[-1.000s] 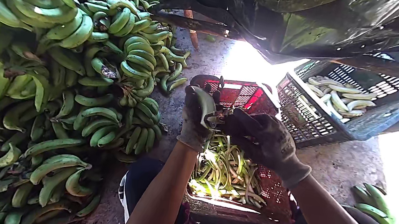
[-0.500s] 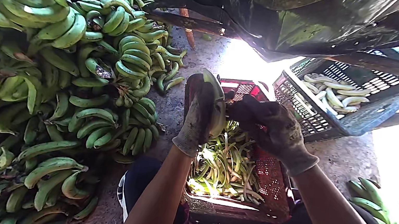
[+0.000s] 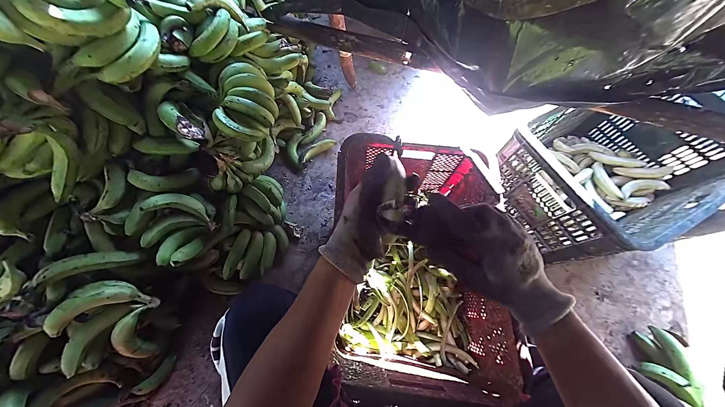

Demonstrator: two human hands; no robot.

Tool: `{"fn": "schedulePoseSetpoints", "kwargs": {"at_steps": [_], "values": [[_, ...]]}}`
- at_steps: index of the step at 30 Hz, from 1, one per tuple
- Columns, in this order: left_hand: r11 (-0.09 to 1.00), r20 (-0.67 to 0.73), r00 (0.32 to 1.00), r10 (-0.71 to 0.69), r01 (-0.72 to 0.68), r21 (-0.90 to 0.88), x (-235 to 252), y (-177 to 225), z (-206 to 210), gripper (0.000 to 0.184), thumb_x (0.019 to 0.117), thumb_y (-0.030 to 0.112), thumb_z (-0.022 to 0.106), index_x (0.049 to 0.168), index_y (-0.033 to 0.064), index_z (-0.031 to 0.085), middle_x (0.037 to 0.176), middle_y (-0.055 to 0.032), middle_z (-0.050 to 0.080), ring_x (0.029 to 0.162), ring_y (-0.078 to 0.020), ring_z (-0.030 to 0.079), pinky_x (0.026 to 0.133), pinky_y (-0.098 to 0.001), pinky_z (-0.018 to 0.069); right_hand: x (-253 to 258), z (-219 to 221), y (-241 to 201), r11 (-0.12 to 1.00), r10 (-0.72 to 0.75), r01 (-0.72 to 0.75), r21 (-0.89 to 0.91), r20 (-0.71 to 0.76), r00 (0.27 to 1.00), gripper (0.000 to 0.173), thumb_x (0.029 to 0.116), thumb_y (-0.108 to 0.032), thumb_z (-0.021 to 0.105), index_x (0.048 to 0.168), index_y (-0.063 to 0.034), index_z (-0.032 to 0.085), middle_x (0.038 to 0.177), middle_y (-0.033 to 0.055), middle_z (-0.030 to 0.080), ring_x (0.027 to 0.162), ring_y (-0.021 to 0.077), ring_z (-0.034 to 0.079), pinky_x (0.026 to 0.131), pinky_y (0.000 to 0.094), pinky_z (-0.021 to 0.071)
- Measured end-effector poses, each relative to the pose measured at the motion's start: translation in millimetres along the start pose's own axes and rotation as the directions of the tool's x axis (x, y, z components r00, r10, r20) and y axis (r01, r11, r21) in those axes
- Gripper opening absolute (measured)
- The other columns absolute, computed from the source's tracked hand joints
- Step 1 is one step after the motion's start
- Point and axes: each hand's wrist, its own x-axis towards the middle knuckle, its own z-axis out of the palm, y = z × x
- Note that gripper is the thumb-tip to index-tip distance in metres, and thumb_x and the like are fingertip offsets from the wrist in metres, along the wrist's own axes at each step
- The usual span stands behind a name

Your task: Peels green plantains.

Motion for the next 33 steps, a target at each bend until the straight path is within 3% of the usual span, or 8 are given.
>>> {"fn": "schedulePoseSetpoints", "kwargs": {"at_steps": [6,11,19,23,26,28,30,33], "values": [[0.956,0.051,0.994,0.094,-0.076,-0.285,11,10,-8,0.045,0.1088,0.049,0.027,0.106,0.0172,0.059,0.084,0.0025,0.062,0.069,-0.0048,0.063,0.06,-0.0185,0.0547,2,-5,0,0.981,-0.129,0.122,-0.152,-0.039,0.991,0.042,0.0978,-0.053,0.054,0.129,-0.0301,0.071,0.108,0.0108,0.073,0.094,0.0297,0.07,0.077,0.0505,0.0558],[0.981,-0.023,0.983,0.182,-0.179,0.077,-3,-3,7,0.038,0.1054,0.053,0.04,0.12,0.0234,0.06,0.092,0.0014,0.064,0.072,-0.0073,0.063,0.059,-0.0235,0.0542,7,-13,-6,0.988,0.139,-0.133,-0.082,0.064,0.988,0.055,0.0983,-0.048,0.051,0.15,-0.0295,0.054,0.111,0.0146,0.07,0.096,0.033,0.069,0.077,0.0538,0.0551],[0.919,-0.164,0.961,0.224,-0.152,0.363,-10,-1,13,0.037,0.1073,0.051,0.036,0.123,0.0275,0.06,0.092,0.0049,0.062,0.075,-0.0031,0.06,0.061,-0.0221,0.0516,6,-3,-6,0.984,0.169,-0.168,-0.063,0.019,0.985,0.057,0.0957,-0.051,0.052,0.149,-0.0304,0.056,0.108,0.0136,0.07,0.094,0.0319,0.068,0.077,0.0534,0.0543],[0.873,-0.085,0.959,0.272,-0.208,0.441,-8,-1,11,0.036,0.1084,0.044,0.038,0.137,0.0276,0.054,0.103,0.0039,0.064,0.08,-0.0033,0.061,0.066,-0.0234,0.0542,5,0,-11,0.96,0.277,-0.275,-0.045,0.021,0.961,0.055,0.0982,-0.046,0.053,0.151,-0.0296,0.053,0.11,0.0151,0.069,0.097,0.0337,0.067,0.078,0.0553,0.0542],[0.799,0.016,0.982,0.186,-0.161,0.58,-18,-8,16,0.039,0.1076,0.045,0.04,0.135,0.0231,0.055,0.099,-0.0033,0.065,0.075,-0.0114,0.062,0.063,-0.0308,0.0544,11,-13,-6,0.841,0.508,-0.521,0.148,0.118,0.853,0.045,0.1061,-0.036,0.053,0.151,-0.0273,0.052,0.11,0.0127,0.07,0.093,0.0299,0.07,0.078,0.0569,0.0567],[0.719,0.071,0.988,0.135,-0.147,0.679,-18,-6,24,0.048,0.1069,0.053,0.034,0.137,0.022,0.056,0.096,-0.0048,0.065,0.073,-0.0134,0.063,0.062,-0.033,0.0557,16,-22,10,0.617,0.644,-0.715,0.329,0.313,0.699,0.042,0.1083,-0.044,0.046,0.147,-0.0287,0.054,0.094,0.0071,0.071,0.073,0.0199,0.067,0.066,0.0445,0.0578],[0.789,0.034,0.998,0.058,-0.067,0.61,-15,-4,25,0.052,0.1054,0.059,0.033,0.139,0.0256,0.055,0.095,-0.0046,0.066,0.069,-0.0139,0.063,0.058,-0.0316,0.0557,14,-22,24,0.464,0.674,-0.78,0.421,0.403,0.619,0.043,0.1074,-0.05,0.043,0.141,-0.0277,0.057,0.081,0.0054,0.065,0.061,0.0162,0.061,0.058,0.0368,0.0547],[0.917,-0.089,0.995,-0.037,0.069,0.394,-7,0,17,0.046,0.1031,0.058,0.045,0.139,0.0311,0.054,0.094,-0.0041,0.067,0.07,-0.0143,0.064,0.058,-0.0308,0.0558,3,-22,19,0.704,0.575,-0.639,0.308,0.281,0.769,0.039,0.1071,-0.049,0.046,0.142,-0.0353,0.056,0.091,0.0026,0.068,0.069,0.0162,0.064,0.06,0.0403,0.0555]]}}
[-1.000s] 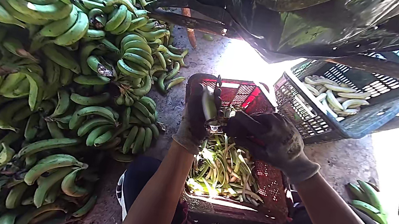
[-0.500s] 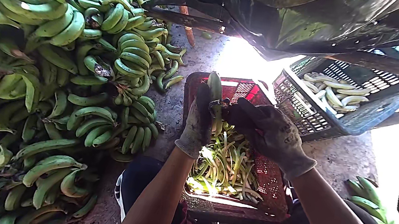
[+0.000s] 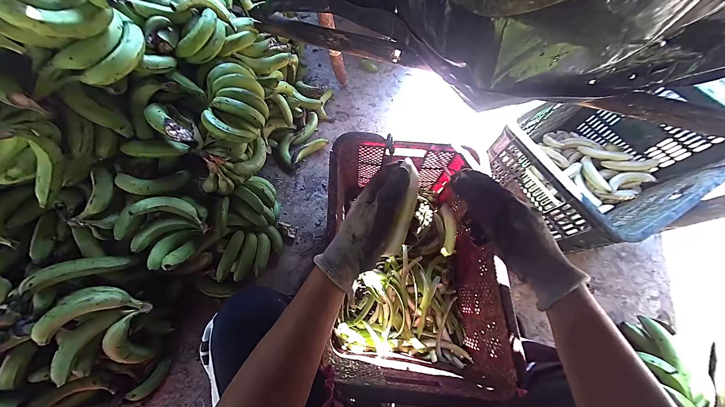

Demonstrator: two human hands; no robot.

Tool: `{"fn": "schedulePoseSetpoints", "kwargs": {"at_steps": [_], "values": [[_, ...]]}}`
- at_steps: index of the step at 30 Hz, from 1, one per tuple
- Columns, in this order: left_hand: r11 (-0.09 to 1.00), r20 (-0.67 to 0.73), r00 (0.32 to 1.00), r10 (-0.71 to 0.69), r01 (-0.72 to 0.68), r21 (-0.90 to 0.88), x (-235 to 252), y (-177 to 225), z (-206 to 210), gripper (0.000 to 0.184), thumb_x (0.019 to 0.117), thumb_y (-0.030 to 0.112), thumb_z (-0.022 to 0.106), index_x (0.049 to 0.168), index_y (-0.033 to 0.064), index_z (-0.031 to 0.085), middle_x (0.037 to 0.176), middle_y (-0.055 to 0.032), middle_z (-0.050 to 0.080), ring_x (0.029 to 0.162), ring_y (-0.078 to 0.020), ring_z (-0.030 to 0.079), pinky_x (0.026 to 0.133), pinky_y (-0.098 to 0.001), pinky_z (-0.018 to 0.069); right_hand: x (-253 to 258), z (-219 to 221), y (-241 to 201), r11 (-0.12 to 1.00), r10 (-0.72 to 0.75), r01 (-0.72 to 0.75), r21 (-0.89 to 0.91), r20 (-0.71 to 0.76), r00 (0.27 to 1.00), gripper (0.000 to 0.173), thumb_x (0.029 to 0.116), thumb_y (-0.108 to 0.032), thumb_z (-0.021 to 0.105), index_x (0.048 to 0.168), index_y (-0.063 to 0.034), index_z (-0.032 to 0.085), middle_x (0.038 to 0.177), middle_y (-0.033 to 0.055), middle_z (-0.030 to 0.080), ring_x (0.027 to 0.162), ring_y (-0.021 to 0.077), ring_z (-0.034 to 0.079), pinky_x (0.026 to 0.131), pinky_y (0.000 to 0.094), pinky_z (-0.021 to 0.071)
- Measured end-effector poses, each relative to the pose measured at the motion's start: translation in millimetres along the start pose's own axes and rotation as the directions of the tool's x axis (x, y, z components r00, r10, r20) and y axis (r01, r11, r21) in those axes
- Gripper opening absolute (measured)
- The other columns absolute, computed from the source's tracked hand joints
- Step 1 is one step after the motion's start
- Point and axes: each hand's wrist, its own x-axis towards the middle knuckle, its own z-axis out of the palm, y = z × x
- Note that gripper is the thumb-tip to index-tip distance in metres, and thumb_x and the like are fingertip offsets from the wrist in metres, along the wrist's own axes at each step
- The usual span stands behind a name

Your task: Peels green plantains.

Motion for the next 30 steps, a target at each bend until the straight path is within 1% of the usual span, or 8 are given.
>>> {"fn": "schedulePoseSetpoints", "kwargs": {"at_steps": [2,5,10,16,20,25,28,30], "values": [[0.999,-0.043,0.999,-0.018,0.017,-0.027,0,2,-9,0.044,0.1019,0.057,0.049,0.137,0.0304,0.055,0.094,-0.004,0.067,0.071,-0.0145,0.065,0.061,-0.0319,0.0569,-6,4,-4,0.946,-0.21,0.211,-0.245,0.032,0.977,0.046,0.1036,-0.042,0.055,0.149,-0.0324,0.053,0.111,0.0068,0.071,0.095,0.0236,0.07,0.081,0.0532,0.0574],[0.999,-0.052,0.998,0.023,-0.025,-0.031,-1,-2,-26,0.041,0.1045,0.053,0.045,0.128,0.0231,0.061,0.093,-0.0009,0.068,0.072,-0.0094,0.064,0.06,-0.0264,0.0546,-15,13,7,0.769,-0.498,0.488,-0.413,0.091,0.862,0.061,0.0921,-0.054,0.059,0.149,-0.0328,0.054,0.101,0.0075,0.071,0.088,0.0243,0.068,0.074,0.0489,0.0565],[0.935,0.084,0.996,0.004,0.027,-0.354,3,-7,-34,0.046,0.1058,0.054,0.037,0.118,0.0181,0.063,0.092,-0.0023,0.069,0.071,-0.0099,0.066,0.058,-0.0251,0.0557,-19,13,2,0.587,-0.699,0.627,-0.511,0.07,0.712,0.051,0.0953,-0.058,0.054,0.137,-0.0317,0.066,0.099,0.0093,0.073,0.089,0.0272,0.07,0.075,0.0464,0.0561],[0.99,0.039,0.991,0.128,-0.13,0.058,-15,-2,-7,0.041,0.1078,0.047,0.04,0.139,0.0277,0.058,0.109,-0.0026,0.07,0.087,-0.0124,0.068,0.071,-0.0306,0.0583,-11,-6,-10,0.933,-0.139,0.129,-0.335,-0.006,0.99,0.044,0.1044,-0.04,0.055,0.148,-0.0331,0.054,0.115,0.01,0.07,0.1,0.0295,0.069,0.082,0.0592,0.056],[0.991,-0.045,0.994,0.104,-0.1,0.093,-6,-8,-13,0.045,0.1068,0.052,0.04,0.144,0.0305,0.052,0.112,-0.0059,0.071,0.087,-0.0169,0.07,0.071,-0.0339,0.0595,9,-32,18,0.92,0.369,-0.353,-0.17,0.08,0.926,0.058,0.1021,-0.065,0.042,0.134,-0.021,0.062,0.105,0.0159,0.068,0.087,0.0342,0.067,0.077,0.0619,0.052],[0.951,-0.068,0.995,0.069,-0.045,0.305,15,-34,9,0.048,0.1087,0.046,0.039,0.152,0.0262,0.042,0.119,-0.0088,0.067,0.096,-0.0194,0.068,0.083,-0.0431,0.0589,-4,20,-15,0.995,0.058,-0.056,0.08,-0.029,0.998,0.061,0.088,-0.034,0.08,0.143,-0.0268,0.055,0.111,0.0067,0.074,0.09,0.021,0.072,0.076,0.0491,0.0607],[0.958,0.048,0.999,-0.022,0.007,0.288,16,-40,24,0.044,0.1091,0.035,0.044,0.148,0.0164,0.048,0.12,-0.0102,0.068,0.099,-0.0183,0.07,0.088,-0.0409,0.0597,4,40,3,0.987,-0.055,0.056,-0.151,0.01,0.998,0.074,0.089,-0.025,0.077,0.155,-0.0238,0.043,0.115,0.0158,0.071,0.097,0.0336,0.071,0.083,0.0627,0.0558],[0.937,0.076,0.997,0.033,-0.057,0.345,9,-29,17,0.049,0.1092,0.039,0.043,0.156,0.0245,0.037,0.127,-0.0091,0.067,0.101,-0.0195,0.071,0.088,-0.0433,0.0604,2,26,6,0.956,-0.086,0.069,-0.285,-0.048,0.995,0.055,0.0961,-0.026,0.068,0.148,-0.0177,0.052,0.112,0.0132,0.072,0.095,0.0269,0.072,0.078,0.0533,0.0599]]}}
